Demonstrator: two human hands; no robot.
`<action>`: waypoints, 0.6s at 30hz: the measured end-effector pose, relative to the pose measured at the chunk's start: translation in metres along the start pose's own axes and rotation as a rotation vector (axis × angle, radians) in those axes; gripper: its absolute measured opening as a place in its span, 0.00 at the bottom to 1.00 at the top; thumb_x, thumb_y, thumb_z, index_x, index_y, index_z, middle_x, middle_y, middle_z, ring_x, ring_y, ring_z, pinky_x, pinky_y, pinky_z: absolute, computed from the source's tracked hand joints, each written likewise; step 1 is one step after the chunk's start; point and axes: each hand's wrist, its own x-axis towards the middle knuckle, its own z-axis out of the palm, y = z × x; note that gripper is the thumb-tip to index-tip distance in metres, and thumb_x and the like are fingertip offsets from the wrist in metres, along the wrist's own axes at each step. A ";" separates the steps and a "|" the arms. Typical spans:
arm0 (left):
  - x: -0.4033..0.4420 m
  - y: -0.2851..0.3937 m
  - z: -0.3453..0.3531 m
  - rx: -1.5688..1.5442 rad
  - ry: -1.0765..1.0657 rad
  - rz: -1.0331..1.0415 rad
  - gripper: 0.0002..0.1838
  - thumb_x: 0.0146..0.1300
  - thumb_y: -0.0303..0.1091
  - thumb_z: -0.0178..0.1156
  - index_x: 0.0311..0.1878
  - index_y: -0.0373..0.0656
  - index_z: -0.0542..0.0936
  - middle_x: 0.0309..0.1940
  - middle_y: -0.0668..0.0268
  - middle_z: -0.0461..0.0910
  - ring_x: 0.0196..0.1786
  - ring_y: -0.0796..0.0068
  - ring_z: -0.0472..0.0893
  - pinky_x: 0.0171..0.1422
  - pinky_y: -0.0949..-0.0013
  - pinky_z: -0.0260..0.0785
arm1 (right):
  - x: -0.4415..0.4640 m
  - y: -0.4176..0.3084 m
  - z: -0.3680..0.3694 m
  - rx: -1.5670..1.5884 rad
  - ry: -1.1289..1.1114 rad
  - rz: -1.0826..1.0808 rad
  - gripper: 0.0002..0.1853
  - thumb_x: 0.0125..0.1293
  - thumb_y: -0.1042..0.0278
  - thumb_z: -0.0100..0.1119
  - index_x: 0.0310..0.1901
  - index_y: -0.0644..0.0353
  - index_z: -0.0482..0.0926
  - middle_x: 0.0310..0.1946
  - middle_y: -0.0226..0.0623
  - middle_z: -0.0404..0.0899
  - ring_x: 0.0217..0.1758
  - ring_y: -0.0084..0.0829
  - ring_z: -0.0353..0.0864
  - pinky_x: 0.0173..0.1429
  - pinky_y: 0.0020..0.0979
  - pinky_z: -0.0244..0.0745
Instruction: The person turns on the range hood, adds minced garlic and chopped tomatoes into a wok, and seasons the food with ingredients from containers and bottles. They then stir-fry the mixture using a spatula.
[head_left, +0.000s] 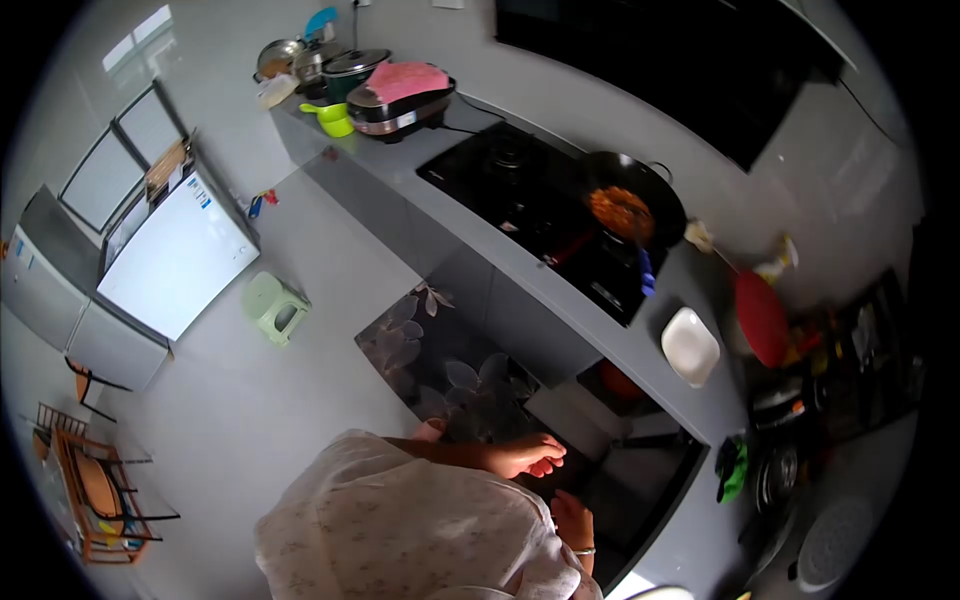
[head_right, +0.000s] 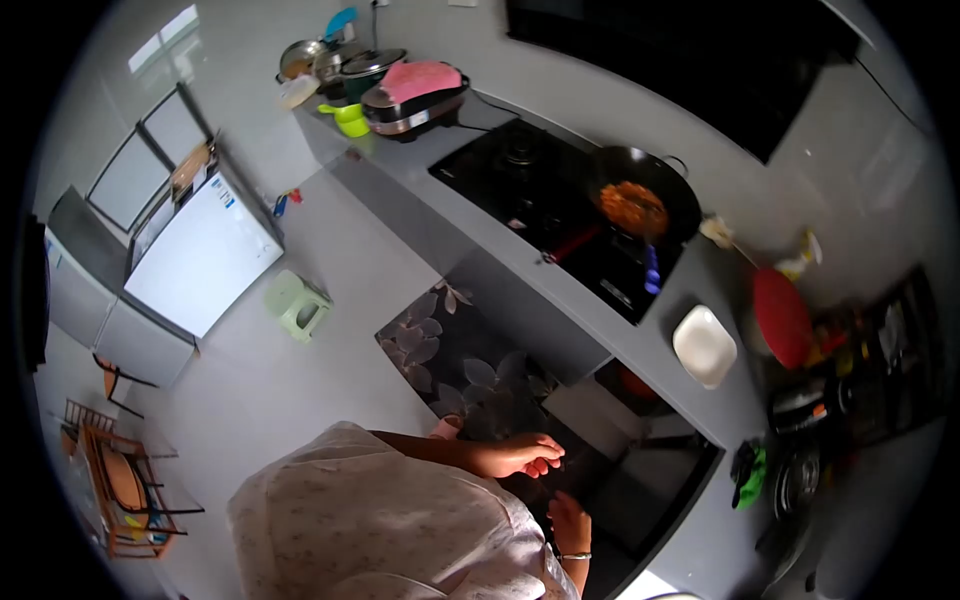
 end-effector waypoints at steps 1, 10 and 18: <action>-0.003 0.011 -0.020 -0.033 0.014 0.019 0.16 0.65 0.44 0.58 0.50 0.45 0.75 0.40 0.70 0.78 0.36 0.82 0.74 0.42 0.75 0.70 | 0.021 -0.017 0.008 -0.012 -0.016 -0.006 0.16 0.65 0.64 0.57 0.51 0.62 0.79 0.28 0.37 0.84 0.28 0.26 0.84 0.28 0.28 0.76; -0.068 0.089 -0.229 -0.259 0.305 0.310 0.17 0.65 0.39 0.60 0.53 0.42 0.76 0.39 0.67 0.80 0.33 0.79 0.78 0.35 0.75 0.72 | 0.186 -0.165 0.159 -0.241 -0.325 -0.477 0.16 0.66 0.63 0.58 0.53 0.61 0.78 0.35 0.44 0.84 0.36 0.38 0.85 0.38 0.33 0.77; -0.179 0.114 -0.346 -0.577 0.657 0.523 0.14 0.62 0.37 0.61 0.49 0.44 0.79 0.36 0.68 0.80 0.31 0.75 0.78 0.35 0.74 0.72 | 0.238 -0.293 0.260 -0.439 -0.568 -0.708 0.19 0.66 0.59 0.55 0.54 0.61 0.76 0.41 0.44 0.83 0.44 0.43 0.82 0.46 0.38 0.75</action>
